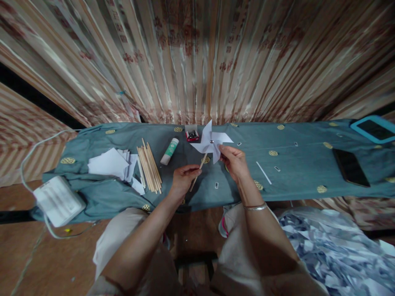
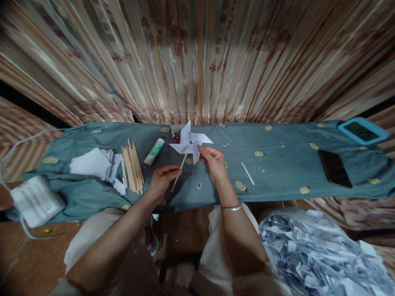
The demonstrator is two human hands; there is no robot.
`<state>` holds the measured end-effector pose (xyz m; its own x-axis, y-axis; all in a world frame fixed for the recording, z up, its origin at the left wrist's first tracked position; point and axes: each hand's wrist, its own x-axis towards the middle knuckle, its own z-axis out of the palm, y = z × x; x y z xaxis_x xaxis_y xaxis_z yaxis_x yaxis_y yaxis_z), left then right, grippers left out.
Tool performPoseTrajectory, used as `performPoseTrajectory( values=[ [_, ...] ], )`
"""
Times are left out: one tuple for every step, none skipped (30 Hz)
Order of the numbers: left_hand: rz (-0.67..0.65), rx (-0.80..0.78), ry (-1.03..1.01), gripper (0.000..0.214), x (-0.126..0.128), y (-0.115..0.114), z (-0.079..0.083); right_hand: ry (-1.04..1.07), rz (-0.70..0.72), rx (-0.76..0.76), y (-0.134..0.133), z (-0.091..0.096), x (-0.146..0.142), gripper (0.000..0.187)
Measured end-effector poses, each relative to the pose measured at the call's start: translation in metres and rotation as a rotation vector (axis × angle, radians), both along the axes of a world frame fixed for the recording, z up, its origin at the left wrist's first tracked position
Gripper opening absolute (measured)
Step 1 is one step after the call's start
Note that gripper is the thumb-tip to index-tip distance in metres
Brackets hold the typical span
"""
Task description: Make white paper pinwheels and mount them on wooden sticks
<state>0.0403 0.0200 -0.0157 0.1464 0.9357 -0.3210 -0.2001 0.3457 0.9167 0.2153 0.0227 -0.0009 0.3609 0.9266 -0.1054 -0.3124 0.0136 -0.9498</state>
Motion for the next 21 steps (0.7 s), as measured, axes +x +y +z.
performPoseTrajectory(
  values=[
    [0.005, -0.001, 0.002, 0.024, 0.0, 0.0, 0.0, -0.009, 0.003, -0.002, 0.0, 0.0, 0.0, 0.039],
    [0.006, -0.001, 0.005, 0.024, 0.0, 0.0, 0.001, -0.014, 0.004, -0.004, 0.0, -0.001, 0.0, 0.04],
    [0.004, 0.001, 0.008, 0.024, 0.0, 0.0, 0.001, -0.015, 0.006, -0.006, 0.0, -0.001, -0.001, 0.04],
    [0.002, 0.005, 0.011, 0.023, 0.0, 0.0, 0.002, -0.015, 0.007, -0.007, -0.001, -0.001, -0.001, 0.04],
    [0.0, 0.009, 0.013, 0.023, -0.001, 0.0, 0.002, -0.016, 0.01, -0.006, -0.001, -0.002, -0.001, 0.039],
    [-0.004, 0.012, 0.015, 0.024, -0.001, -0.001, 0.002, -0.02, 0.014, -0.005, -0.001, -0.002, -0.001, 0.039],
    [-0.006, 0.014, 0.017, 0.024, -0.001, -0.001, 0.002, -0.027, 0.018, -0.004, -0.001, -0.002, -0.002, 0.038],
    [-0.006, 0.014, 0.019, 0.024, -0.001, -0.001, 0.002, -0.033, 0.019, -0.007, -0.001, -0.001, -0.002, 0.038],
    [-0.005, 0.014, 0.02, 0.024, -0.001, -0.001, 0.002, -0.039, 0.017, -0.012, -0.001, -0.001, -0.003, 0.038],
    [-0.003, 0.015, 0.019, 0.024, -0.001, 0.0, 0.002, -0.042, 0.015, -0.018, -0.001, -0.001, -0.004, 0.038],
    [-0.001, 0.018, 0.015, 0.023, -0.001, 0.0, 0.001, -0.044, 0.017, -0.021, -0.001, 0.0, -0.004, 0.039],
    [0.003, 0.021, 0.01, 0.023, -0.001, 0.0, 0.001, -0.044, 0.02, -0.023, -0.002, 0.001, -0.005, 0.039],
    [0.006, 0.021, 0.003, 0.023, -0.001, 0.0, 0.0, -0.042, 0.029, -0.023, -0.002, 0.001, -0.006, 0.039],
    [0.008, 0.019, -0.003, 0.023, -0.002, 0.001, 0.0, -0.039, 0.039, -0.024, -0.002, 0.002, -0.006, 0.039],
    [0.011, 0.016, -0.008, 0.024, -0.002, 0.001, 0.0, -0.034, 0.048, -0.026, -0.002, 0.002, -0.007, 0.039],
    [0.014, 0.012, -0.012, 0.025, -0.002, 0.001, -0.001, -0.03, 0.051, -0.029, -0.003, 0.003, -0.007, 0.039],
    [0.016, 0.008, -0.015, 0.026, -0.002, 0.001, -0.001, -0.027, 0.051, -0.034, -0.003, 0.003, -0.008, 0.04],
    [0.017, 0.005, -0.018, 0.027, -0.001, 0.002, -0.002, -0.024, 0.052, -0.039, -0.003, 0.003, -0.009, 0.04],
    [0.017, 0.004, -0.022, 0.028, -0.001, 0.002, -0.002, -0.02, 0.053, -0.042, -0.003, 0.003, -0.009, 0.04],
    [0.018, 0.002, -0.027, 0.028, -0.001, 0.002, -0.003, -0.015, 0.055, -0.043, -0.003, 0.003, -0.01, 0.041],
    [0.016, 0.0, -0.033, 0.029, -0.001, 0.002, -0.003, -0.009, 0.058, -0.043, -0.003, 0.002, -0.011, 0.041]
  ],
)
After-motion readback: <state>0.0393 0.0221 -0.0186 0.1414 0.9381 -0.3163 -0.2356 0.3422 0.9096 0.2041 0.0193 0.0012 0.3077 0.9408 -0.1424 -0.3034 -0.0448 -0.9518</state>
